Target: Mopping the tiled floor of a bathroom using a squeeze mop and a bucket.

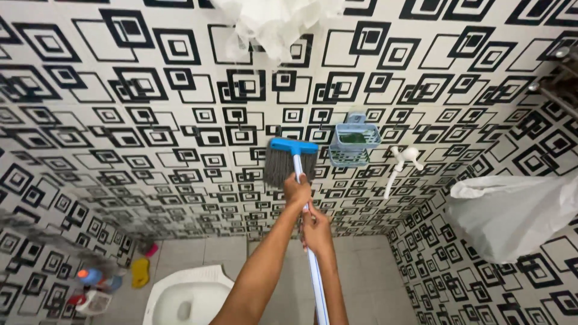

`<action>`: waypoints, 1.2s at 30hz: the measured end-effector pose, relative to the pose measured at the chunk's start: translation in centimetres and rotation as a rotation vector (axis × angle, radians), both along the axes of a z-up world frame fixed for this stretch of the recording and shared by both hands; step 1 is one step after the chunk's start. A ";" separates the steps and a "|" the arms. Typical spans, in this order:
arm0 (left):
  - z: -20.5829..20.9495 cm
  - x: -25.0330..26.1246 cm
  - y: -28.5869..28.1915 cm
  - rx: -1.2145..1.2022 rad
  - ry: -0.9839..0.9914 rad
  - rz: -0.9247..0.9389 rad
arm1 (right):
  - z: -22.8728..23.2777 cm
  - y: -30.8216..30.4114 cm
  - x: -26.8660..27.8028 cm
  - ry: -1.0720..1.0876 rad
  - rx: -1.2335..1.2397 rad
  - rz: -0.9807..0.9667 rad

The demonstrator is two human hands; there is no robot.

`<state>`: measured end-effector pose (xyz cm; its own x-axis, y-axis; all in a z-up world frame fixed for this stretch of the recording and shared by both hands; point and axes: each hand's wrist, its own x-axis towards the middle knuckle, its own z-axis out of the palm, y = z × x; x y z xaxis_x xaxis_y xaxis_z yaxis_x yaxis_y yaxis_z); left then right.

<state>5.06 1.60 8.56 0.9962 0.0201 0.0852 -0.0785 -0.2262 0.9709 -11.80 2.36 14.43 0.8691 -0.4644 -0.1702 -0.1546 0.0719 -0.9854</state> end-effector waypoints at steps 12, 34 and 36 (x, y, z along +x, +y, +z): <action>6.8 1.5 6.8 0.028 0.053 0.122 | 5.2 4.1 1.6 0.036 -0.111 0.076; 3.3 4.9 7.2 -0.044 0.124 0.013 | 2.1 5.8 4.5 -0.127 0.109 0.052; 3.2 5.1 6.9 -0.063 0.101 0.035 | 3.0 6.3 4.1 -0.133 0.087 0.044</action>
